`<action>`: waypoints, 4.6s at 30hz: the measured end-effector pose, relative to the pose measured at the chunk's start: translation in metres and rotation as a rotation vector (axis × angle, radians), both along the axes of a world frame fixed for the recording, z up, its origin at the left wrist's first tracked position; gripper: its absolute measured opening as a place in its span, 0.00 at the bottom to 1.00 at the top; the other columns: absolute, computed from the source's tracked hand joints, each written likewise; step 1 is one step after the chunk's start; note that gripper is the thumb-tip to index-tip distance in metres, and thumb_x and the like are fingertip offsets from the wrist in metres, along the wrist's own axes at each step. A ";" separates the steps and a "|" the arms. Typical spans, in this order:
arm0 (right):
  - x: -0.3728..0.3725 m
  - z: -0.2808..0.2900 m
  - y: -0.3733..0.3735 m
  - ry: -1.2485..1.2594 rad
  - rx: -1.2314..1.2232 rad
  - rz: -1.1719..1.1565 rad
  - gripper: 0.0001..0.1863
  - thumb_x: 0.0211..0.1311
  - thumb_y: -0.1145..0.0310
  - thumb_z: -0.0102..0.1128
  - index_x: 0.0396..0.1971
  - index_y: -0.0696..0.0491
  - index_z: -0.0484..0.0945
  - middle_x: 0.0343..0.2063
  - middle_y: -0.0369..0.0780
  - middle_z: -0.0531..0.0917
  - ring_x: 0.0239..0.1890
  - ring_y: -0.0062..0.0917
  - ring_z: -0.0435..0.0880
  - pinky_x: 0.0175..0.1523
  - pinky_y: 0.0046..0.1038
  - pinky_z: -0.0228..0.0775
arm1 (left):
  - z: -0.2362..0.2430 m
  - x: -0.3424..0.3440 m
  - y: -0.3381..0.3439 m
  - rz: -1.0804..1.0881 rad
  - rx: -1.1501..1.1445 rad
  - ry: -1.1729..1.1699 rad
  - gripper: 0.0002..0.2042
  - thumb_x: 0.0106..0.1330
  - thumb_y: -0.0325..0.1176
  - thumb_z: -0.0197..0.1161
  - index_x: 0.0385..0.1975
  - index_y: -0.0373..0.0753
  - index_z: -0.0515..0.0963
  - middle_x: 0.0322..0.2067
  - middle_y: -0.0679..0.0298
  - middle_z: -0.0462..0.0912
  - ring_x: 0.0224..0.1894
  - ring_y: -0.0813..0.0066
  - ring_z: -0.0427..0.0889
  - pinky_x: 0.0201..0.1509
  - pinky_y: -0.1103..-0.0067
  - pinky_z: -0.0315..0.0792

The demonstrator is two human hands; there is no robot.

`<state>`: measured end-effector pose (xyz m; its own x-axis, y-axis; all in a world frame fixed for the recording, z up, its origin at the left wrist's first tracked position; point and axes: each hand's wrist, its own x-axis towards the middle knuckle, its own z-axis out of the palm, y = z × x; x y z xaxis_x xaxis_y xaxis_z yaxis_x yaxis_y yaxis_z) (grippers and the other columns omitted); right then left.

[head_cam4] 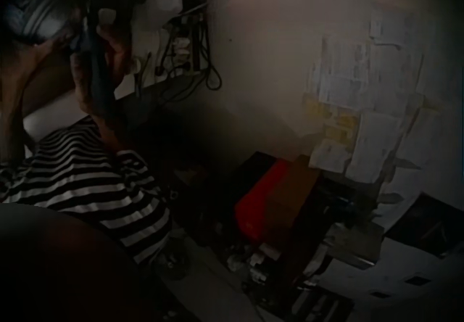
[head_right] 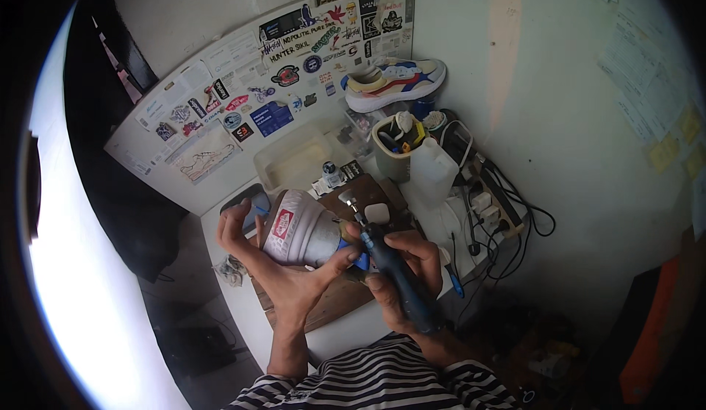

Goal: Using a rotary tool to modify or clean the sole of a sneaker.

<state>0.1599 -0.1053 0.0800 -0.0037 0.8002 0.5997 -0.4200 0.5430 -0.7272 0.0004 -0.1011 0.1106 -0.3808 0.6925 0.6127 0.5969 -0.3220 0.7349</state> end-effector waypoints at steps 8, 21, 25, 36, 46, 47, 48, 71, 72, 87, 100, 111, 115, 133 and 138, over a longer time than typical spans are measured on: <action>0.002 -0.006 -0.001 -0.149 0.046 -0.124 0.25 0.69 0.68 0.61 0.58 0.56 0.59 0.55 0.52 0.72 0.63 0.43 0.76 0.65 0.38 0.70 | -0.013 0.012 -0.006 0.079 0.003 0.128 0.61 0.36 0.59 0.84 0.66 0.32 0.53 0.58 0.51 0.57 0.64 0.55 0.61 0.67 0.59 0.62; 0.007 -0.002 -0.007 -0.202 -0.104 -0.268 0.24 0.72 0.59 0.56 0.57 0.57 0.59 0.51 0.57 0.78 0.53 0.31 0.80 0.59 0.29 0.68 | -0.046 0.023 0.014 -0.118 0.301 0.057 0.59 0.35 0.54 0.87 0.66 0.37 0.57 0.56 0.46 0.61 0.59 0.53 0.69 0.59 0.63 0.71; 0.010 0.001 -0.011 -0.271 -0.050 -0.251 0.25 0.72 0.59 0.57 0.57 0.57 0.59 0.51 0.54 0.78 0.55 0.31 0.80 0.55 0.26 0.70 | -0.043 0.012 0.012 -0.126 0.249 0.114 0.60 0.33 0.51 0.87 0.67 0.35 0.56 0.55 0.50 0.64 0.57 0.56 0.70 0.59 0.64 0.71; 0.020 0.003 -0.007 -0.107 -0.024 -0.025 0.27 0.64 0.69 0.66 0.57 0.60 0.63 0.51 0.51 0.73 0.55 0.35 0.79 0.65 0.41 0.71 | -0.041 -0.023 0.004 -0.180 0.279 0.095 0.58 0.28 0.52 0.88 0.62 0.33 0.63 0.51 0.50 0.68 0.52 0.56 0.75 0.54 0.64 0.74; 0.030 -0.002 -0.001 -0.254 -0.013 -0.102 0.23 0.60 0.72 0.66 0.52 0.62 0.70 0.45 0.52 0.78 0.52 0.35 0.79 0.58 0.34 0.73 | -0.037 -0.027 0.024 -0.287 0.211 0.091 0.54 0.26 0.48 0.87 0.58 0.33 0.67 0.48 0.49 0.72 0.50 0.54 0.75 0.53 0.63 0.73; 0.030 -0.004 0.000 -0.268 -0.006 -0.107 0.23 0.59 0.72 0.67 0.52 0.62 0.70 0.45 0.52 0.78 0.51 0.34 0.79 0.56 0.32 0.72 | -0.035 -0.027 0.024 -0.289 0.189 0.117 0.53 0.26 0.47 0.87 0.58 0.33 0.67 0.49 0.49 0.73 0.51 0.54 0.75 0.53 0.63 0.73; 0.030 -0.005 0.000 -0.267 -0.006 -0.109 0.23 0.59 0.72 0.67 0.52 0.62 0.70 0.45 0.52 0.78 0.51 0.34 0.79 0.56 0.32 0.72 | -0.035 -0.026 0.024 -0.291 0.189 0.118 0.53 0.26 0.47 0.87 0.58 0.33 0.67 0.49 0.49 0.73 0.51 0.54 0.75 0.53 0.63 0.73; 0.038 0.002 0.002 -0.362 0.115 -0.221 0.18 0.61 0.73 0.66 0.48 0.64 0.73 0.42 0.50 0.80 0.40 0.28 0.83 0.46 0.26 0.78 | -0.016 -0.006 0.023 -0.278 0.073 0.161 0.47 0.27 0.37 0.83 0.57 0.35 0.72 0.46 0.51 0.76 0.48 0.53 0.78 0.49 0.63 0.78; 0.038 0.002 0.003 -0.359 0.108 -0.211 0.18 0.61 0.73 0.65 0.48 0.64 0.73 0.42 0.51 0.80 0.41 0.28 0.83 0.47 0.27 0.79 | -0.015 -0.006 0.023 -0.278 0.074 0.161 0.47 0.27 0.37 0.83 0.57 0.35 0.72 0.46 0.51 0.76 0.48 0.53 0.78 0.49 0.63 0.78; 0.038 0.006 0.004 -0.336 0.134 -0.137 0.18 0.60 0.74 0.65 0.47 0.64 0.73 0.40 0.50 0.79 0.43 0.33 0.85 0.57 0.36 0.80 | -0.019 -0.007 0.022 -0.263 0.011 0.191 0.51 0.26 0.46 0.86 0.56 0.31 0.71 0.47 0.51 0.74 0.47 0.54 0.78 0.51 0.64 0.74; 0.034 0.007 0.007 -0.391 0.330 -0.151 0.17 0.60 0.75 0.64 0.46 0.64 0.73 0.36 0.47 0.80 0.38 0.28 0.83 0.60 0.42 0.78 | -0.017 -0.006 0.021 -0.275 0.003 0.192 0.51 0.28 0.46 0.86 0.58 0.31 0.70 0.47 0.50 0.74 0.48 0.52 0.78 0.52 0.63 0.75; 0.034 0.007 0.003 -0.355 0.245 -0.148 0.16 0.60 0.74 0.64 0.45 0.65 0.73 0.33 0.46 0.78 0.37 0.28 0.82 0.59 0.43 0.77 | -0.017 -0.003 0.021 -0.265 -0.006 0.190 0.50 0.27 0.44 0.86 0.58 0.32 0.70 0.48 0.50 0.73 0.48 0.52 0.79 0.52 0.63 0.75; 0.034 0.001 0.005 -0.396 0.317 -0.142 0.17 0.60 0.73 0.64 0.46 0.65 0.73 0.32 0.47 0.78 0.35 0.27 0.81 0.59 0.44 0.77 | -0.018 -0.004 0.020 -0.256 -0.012 0.180 0.50 0.27 0.43 0.86 0.57 0.32 0.70 0.48 0.50 0.73 0.49 0.52 0.78 0.52 0.62 0.75; 0.032 -0.003 -0.004 -0.353 0.117 -0.241 0.17 0.62 0.67 0.60 0.44 0.62 0.68 0.32 0.47 0.76 0.31 0.25 0.73 0.36 0.28 0.70 | -0.018 -0.003 0.020 -0.266 0.017 0.178 0.50 0.28 0.41 0.84 0.59 0.32 0.69 0.49 0.49 0.73 0.50 0.51 0.78 0.53 0.62 0.75; 0.031 -0.005 0.002 -0.403 0.315 -0.200 0.16 0.62 0.67 0.59 0.43 0.61 0.68 0.31 0.46 0.76 0.30 0.23 0.72 0.34 0.26 0.66 | -0.020 -0.005 0.021 -0.262 0.015 0.197 0.51 0.27 0.43 0.85 0.59 0.32 0.69 0.49 0.49 0.73 0.50 0.51 0.78 0.53 0.62 0.75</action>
